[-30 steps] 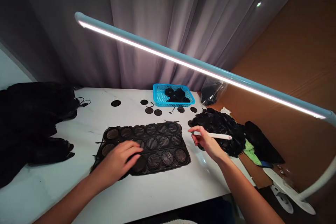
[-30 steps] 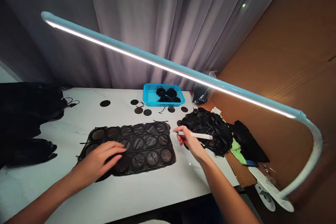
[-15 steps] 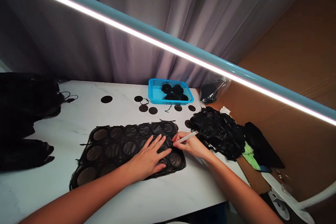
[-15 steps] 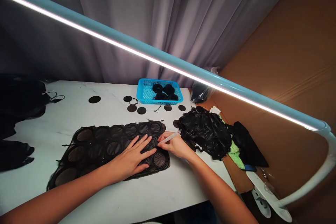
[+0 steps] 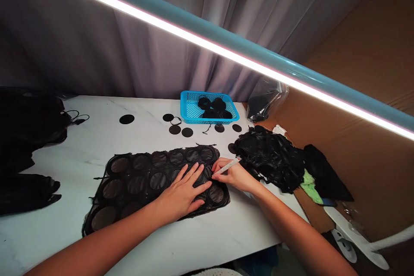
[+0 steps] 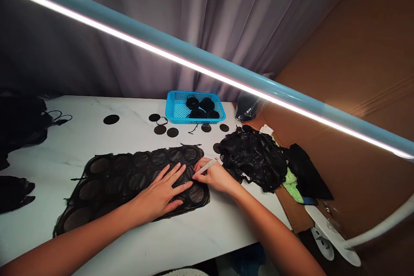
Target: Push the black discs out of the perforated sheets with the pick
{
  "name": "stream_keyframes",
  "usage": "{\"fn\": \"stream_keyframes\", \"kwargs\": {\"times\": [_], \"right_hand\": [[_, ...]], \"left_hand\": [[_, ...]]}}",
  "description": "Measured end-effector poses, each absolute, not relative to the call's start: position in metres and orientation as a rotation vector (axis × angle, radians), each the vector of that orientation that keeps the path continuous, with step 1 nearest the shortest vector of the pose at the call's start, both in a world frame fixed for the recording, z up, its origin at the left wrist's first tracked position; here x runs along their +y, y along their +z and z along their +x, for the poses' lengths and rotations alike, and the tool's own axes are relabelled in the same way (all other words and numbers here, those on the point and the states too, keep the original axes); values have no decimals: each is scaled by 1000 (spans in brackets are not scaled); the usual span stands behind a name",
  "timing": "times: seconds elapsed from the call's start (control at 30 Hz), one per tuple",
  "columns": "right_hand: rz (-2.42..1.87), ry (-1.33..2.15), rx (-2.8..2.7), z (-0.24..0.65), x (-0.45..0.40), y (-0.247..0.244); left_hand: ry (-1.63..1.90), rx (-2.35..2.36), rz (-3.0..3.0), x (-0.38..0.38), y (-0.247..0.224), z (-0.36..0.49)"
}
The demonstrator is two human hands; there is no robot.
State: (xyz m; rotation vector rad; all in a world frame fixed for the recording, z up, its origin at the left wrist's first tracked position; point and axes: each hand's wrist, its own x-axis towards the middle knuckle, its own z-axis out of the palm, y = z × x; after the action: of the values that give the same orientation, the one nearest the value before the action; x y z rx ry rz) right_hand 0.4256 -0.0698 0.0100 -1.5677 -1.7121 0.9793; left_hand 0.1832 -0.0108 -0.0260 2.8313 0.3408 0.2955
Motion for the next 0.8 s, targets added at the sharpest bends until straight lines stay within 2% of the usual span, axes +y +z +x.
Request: {"fn": "stream_keyframes", "kwargs": {"times": [0.2,0.37,0.5,0.8], "right_hand": [[-1563,813,-1892,412,-81,7],[-1638,427,-2158,416,-87,6],[-1972,40,-1863,442,-65,6],[-2150,-171,-1586,468,-21,8]], "left_hand": [[284,348,2800,-11,-22,184],[286,363,2767,-12,-21,184],[298,366,2768,-12,-20,183],[195,361,2750,-12,-9,181]]}}
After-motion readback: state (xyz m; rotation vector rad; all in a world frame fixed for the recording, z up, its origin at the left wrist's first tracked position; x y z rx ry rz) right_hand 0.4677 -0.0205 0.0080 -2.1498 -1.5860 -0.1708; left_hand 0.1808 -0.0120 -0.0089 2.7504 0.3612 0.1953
